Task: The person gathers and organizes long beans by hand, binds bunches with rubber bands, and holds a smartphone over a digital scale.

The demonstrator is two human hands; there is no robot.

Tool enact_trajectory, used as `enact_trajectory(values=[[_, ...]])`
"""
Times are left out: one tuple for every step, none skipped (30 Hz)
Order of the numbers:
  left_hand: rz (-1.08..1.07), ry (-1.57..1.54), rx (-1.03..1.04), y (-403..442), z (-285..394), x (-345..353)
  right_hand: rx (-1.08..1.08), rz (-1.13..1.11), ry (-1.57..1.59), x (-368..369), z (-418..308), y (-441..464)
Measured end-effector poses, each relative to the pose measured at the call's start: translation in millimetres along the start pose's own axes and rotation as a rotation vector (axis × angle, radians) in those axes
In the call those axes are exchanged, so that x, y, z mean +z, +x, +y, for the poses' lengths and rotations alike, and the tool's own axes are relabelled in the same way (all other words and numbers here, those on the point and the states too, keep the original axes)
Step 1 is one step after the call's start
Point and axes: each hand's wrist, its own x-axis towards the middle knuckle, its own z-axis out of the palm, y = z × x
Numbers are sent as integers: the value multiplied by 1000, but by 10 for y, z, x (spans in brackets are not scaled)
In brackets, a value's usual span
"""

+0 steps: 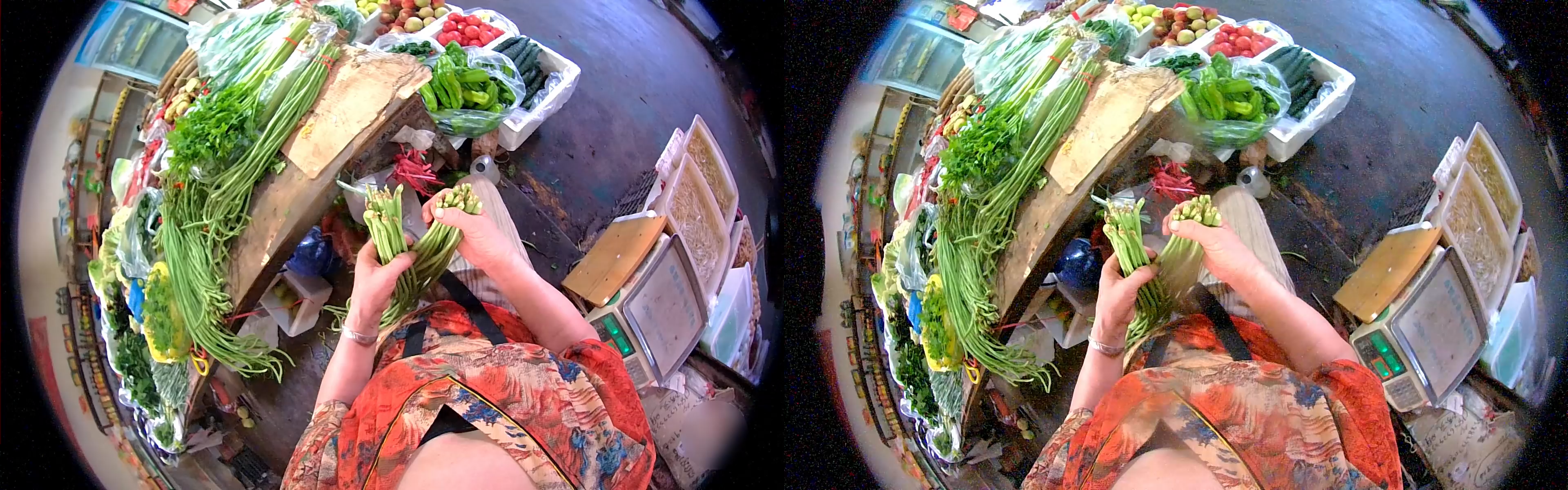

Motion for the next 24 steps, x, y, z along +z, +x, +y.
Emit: enact_trajectory(values=[[2,-26,-16,-4,5,3,29,-12,39,55,-43,-20],[2,-25,-16,-2,5,5,58,-24,79,85,-66,-33],[-2,-34,-17,3,6,7,58,-25,79,79,-68,-35],[-7,-43,-18,7,7,8,92,-42,84,64,-69,-37],[-6,-43,-17,10,10,10,127,-60,90,53,-65,-35],[-9,-41,-26,13,16,11,126,-62,89,33,-44,-23],[-13,-39,-35,15,20,14,116,-44,-17,3,-10,-6],[-13,-39,-34,10,23,20,105,-26,-124,-17,13,5],[-6,-53,-36,1,27,29,106,-26,-124,-22,23,12],[0,-66,-38,-4,30,35,95,1,-147,-19,33,21],[-2,-65,-36,2,23,25,83,29,-171,-12,37,31],[-25,-55,-20,9,5,5,83,28,-171,12,24,27],[-48,-44,-3,11,0,-4,81,33,-193,52,-7,13],[-48,-44,-3,6,9,6,79,39,-216,86,-32,1],[-42,-40,-6,-1,33,33,79,39,-216,114,-45,-9],[-38,-35,-9,-6,43,54,63,26,-267,141,-53,-19],[-38,-35,-9,-9,33,64,46,13,-319,161,-57,-24],[-73,5,-15,-14,18,70,45,13,-319,179,-56,-21],[-108,45,-21,-18,-1,70,39,-10,-346,195,-54,-17],[-137,74,8,-8,-68,45,34,-33,-374,204,-52,-16],[-137,74,8,-16,-43,57,33,-33,-373,198,-43,-16],[-141,27,-13,-29,5,78,41,-21,-338,184,-29,-17],[-144,-20,-33,-36,30,90,50,-8,-303,172,-24,-19],[-166,-71,-21,-10,-22,36,61,-13,-305,159,-42,-28]])
